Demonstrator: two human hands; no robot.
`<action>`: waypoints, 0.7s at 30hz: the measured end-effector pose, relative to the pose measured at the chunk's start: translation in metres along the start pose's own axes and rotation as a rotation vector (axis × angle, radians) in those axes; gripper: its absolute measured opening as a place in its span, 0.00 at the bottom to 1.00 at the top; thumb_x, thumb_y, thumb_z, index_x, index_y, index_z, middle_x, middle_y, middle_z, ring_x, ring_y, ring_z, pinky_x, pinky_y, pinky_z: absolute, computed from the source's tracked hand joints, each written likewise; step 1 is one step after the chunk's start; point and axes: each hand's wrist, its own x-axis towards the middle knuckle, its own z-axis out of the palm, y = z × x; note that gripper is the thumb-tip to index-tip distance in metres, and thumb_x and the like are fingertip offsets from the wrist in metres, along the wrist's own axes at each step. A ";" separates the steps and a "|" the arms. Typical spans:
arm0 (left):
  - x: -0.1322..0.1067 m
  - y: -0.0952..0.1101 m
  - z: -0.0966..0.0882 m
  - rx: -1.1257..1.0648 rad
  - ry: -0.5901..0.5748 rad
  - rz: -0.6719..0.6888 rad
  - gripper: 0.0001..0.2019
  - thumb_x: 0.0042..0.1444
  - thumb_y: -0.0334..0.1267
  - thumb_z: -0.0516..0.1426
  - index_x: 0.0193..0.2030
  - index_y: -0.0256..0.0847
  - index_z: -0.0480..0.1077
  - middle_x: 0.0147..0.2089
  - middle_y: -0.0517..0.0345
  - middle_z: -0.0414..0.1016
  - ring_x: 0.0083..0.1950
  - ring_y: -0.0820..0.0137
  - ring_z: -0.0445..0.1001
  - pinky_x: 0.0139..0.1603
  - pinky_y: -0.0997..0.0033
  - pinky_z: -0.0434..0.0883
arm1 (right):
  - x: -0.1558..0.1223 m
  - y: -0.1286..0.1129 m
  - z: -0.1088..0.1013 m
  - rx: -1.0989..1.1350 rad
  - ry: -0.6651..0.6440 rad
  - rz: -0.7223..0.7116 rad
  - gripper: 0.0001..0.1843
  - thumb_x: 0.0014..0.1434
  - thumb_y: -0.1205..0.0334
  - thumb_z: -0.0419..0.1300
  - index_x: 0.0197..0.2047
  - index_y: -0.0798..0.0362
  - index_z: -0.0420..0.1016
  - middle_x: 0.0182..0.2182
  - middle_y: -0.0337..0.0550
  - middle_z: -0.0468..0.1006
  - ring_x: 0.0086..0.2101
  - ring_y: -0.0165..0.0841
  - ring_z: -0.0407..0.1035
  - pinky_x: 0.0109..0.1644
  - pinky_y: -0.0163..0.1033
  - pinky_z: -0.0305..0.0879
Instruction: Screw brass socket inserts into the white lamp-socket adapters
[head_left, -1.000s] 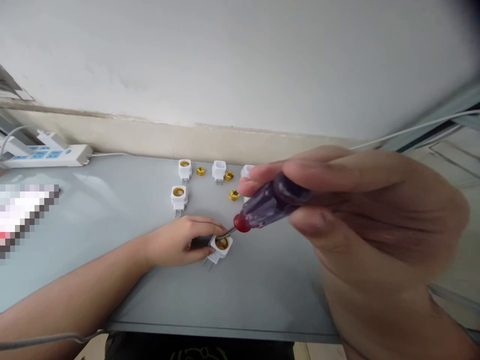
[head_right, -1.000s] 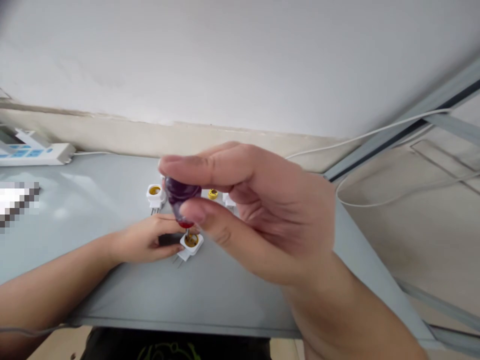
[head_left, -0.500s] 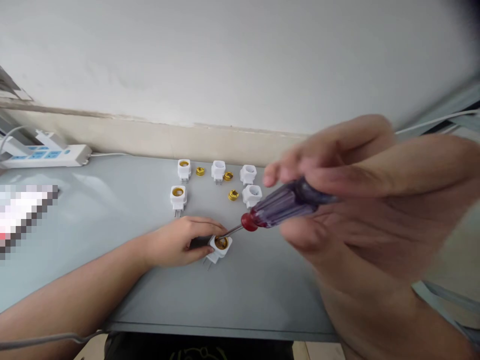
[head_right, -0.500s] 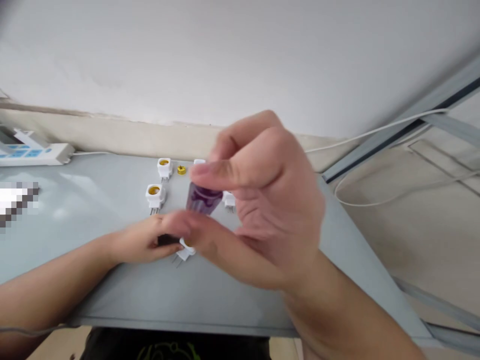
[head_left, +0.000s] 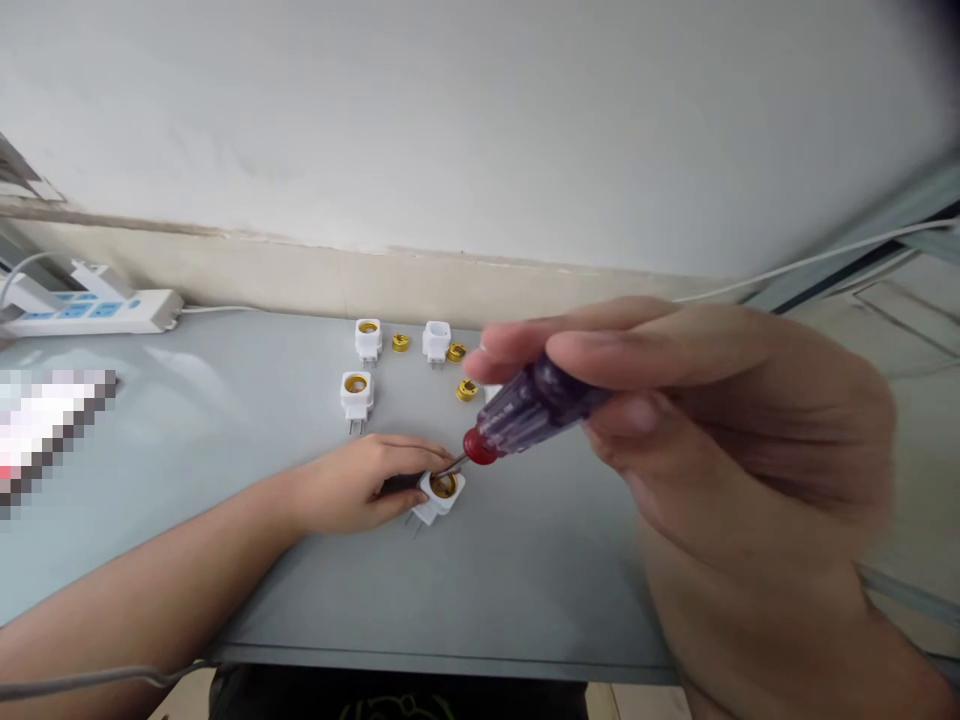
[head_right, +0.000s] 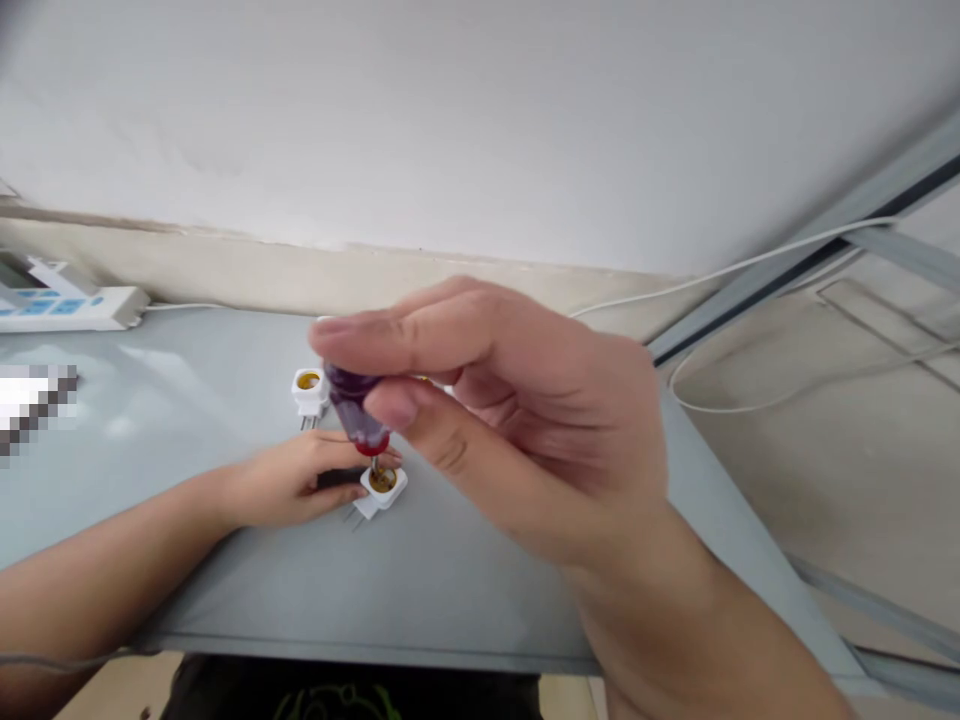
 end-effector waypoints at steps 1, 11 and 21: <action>0.000 0.000 0.000 -0.004 -0.004 -0.004 0.21 0.71 0.33 0.58 0.69 0.46 0.71 0.66 0.48 0.77 0.66 0.60 0.77 0.68 0.61 0.74 | 0.001 -0.001 0.002 0.024 0.011 -0.026 0.18 0.64 0.64 0.70 0.53 0.35 0.85 0.49 0.41 0.84 0.53 0.52 0.79 0.55 0.63 0.83; 0.000 -0.002 0.001 -0.015 -0.012 -0.019 0.23 0.72 0.34 0.58 0.72 0.47 0.69 0.68 0.46 0.76 0.68 0.59 0.76 0.70 0.57 0.73 | 0.025 -0.004 0.025 0.062 0.031 -0.094 0.31 0.49 0.50 0.81 0.56 0.33 0.81 0.51 0.43 0.83 0.54 0.57 0.77 0.46 0.63 0.84; 0.000 -0.001 0.002 -0.003 -0.012 -0.025 0.21 0.72 0.33 0.58 0.70 0.46 0.70 0.67 0.47 0.76 0.67 0.59 0.76 0.69 0.58 0.73 | 0.013 0.011 0.016 -0.018 0.054 -0.111 0.32 0.47 0.49 0.82 0.54 0.31 0.80 0.52 0.42 0.81 0.53 0.56 0.76 0.47 0.64 0.83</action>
